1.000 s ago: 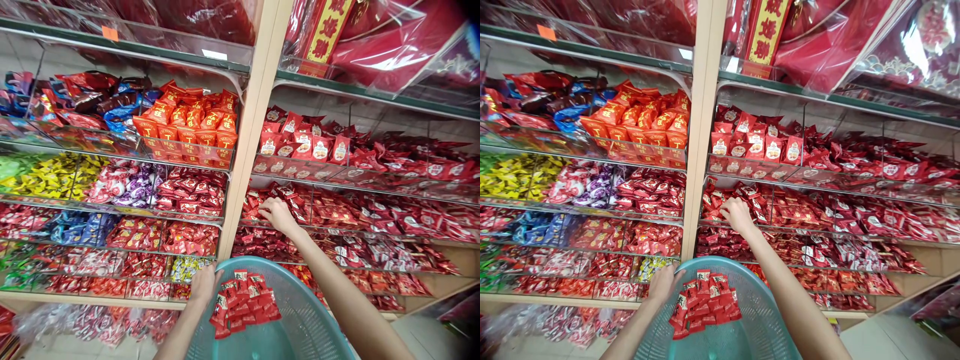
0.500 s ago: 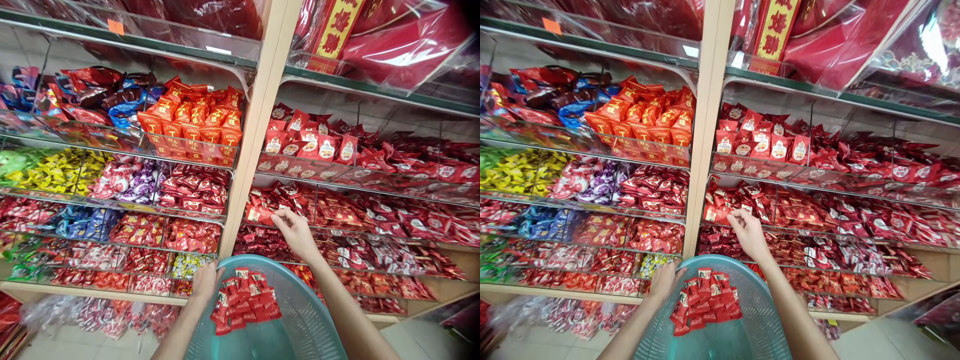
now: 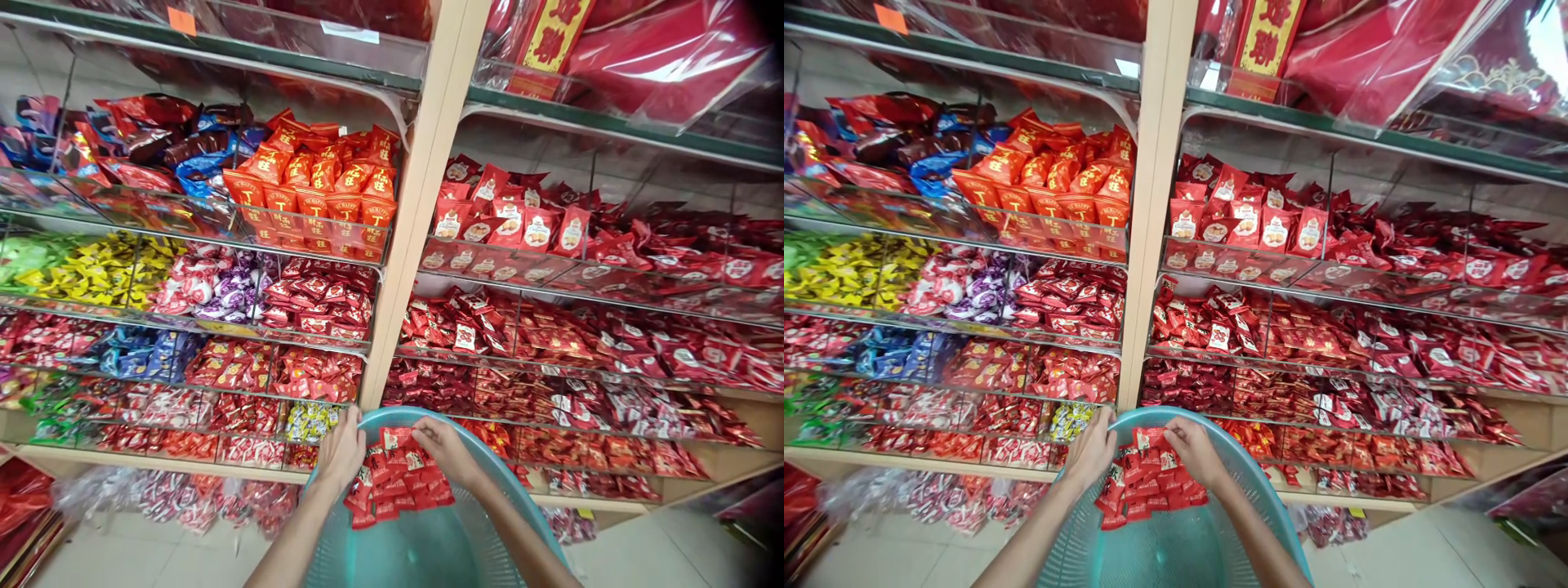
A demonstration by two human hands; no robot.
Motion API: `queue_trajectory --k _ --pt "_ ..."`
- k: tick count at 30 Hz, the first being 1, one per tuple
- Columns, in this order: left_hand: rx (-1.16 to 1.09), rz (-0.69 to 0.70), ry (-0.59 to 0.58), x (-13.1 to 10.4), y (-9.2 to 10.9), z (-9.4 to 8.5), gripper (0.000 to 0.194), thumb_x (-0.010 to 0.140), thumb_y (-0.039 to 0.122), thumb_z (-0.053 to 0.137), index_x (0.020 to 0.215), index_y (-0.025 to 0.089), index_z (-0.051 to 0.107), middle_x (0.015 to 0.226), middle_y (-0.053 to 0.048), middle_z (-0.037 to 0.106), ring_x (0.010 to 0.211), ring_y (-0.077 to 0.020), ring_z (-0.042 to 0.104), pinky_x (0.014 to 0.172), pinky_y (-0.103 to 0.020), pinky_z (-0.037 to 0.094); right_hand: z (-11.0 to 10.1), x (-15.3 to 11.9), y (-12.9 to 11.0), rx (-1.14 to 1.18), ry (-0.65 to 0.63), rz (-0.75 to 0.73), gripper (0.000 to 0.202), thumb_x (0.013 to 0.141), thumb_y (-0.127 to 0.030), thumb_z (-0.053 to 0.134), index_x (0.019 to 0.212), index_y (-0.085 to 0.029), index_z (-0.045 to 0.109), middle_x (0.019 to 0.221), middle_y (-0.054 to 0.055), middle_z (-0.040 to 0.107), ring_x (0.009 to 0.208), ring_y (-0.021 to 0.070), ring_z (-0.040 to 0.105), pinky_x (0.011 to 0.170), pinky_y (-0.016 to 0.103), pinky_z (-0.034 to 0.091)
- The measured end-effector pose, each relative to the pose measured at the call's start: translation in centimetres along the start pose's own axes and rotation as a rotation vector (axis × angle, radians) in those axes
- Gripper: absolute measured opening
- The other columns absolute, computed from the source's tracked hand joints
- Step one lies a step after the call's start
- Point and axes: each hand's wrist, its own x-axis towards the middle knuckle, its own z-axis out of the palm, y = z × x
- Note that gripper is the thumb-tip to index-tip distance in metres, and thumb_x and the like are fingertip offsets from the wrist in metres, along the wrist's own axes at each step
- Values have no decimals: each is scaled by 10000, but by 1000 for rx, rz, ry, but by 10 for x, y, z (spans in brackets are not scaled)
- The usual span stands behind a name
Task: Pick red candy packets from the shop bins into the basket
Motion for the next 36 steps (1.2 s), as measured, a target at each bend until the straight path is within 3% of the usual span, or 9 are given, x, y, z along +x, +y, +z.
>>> queue_trajectory --k 6,13,31,34,36 --pt "14 152 -23 -6 -7 -1 245 748 203 448 976 271 504 1166 -13 447 860 -169 571 708 -272 411 15 0 -6 -166 -39 -74 240 871 -330 409 735 -189 548 650 -22 529 620 124 461 598 235 362" --pt "-85 271 -21 -5 -19 6 191 857 337 412 981 298 551 1268 6 395 1014 -172 523 845 -286 410 16 4 -9 -245 -22 -113 243 881 -308 396 773 -197 583 738 1 595 706 145 528 679 252 390" --pt "-159 291 -40 4 -14 3 183 862 309 428 809 255 594 1212 12 452 989 -155 535 837 -262 404 14 5 -1 -57 6 -45 269 854 -371 451 766 -188 627 736 10 633 701 148 557 675 253 423" --pt "-180 251 -71 4 -11 0 185 828 385 484 942 275 581 1203 5 463 971 -160 545 818 -259 411 8 5 4 -27 82 -29 286 853 -412 440 776 -184 596 709 13 606 667 149 537 641 255 424" --pt "-195 237 -77 4 -9 -2 324 790 453 519 1062 278 527 1166 -6 490 963 -170 548 801 -257 413 -1 3 8 -40 166 -16 295 853 -432 431 780 -185 575 683 13 581 629 146 514 604 251 415"
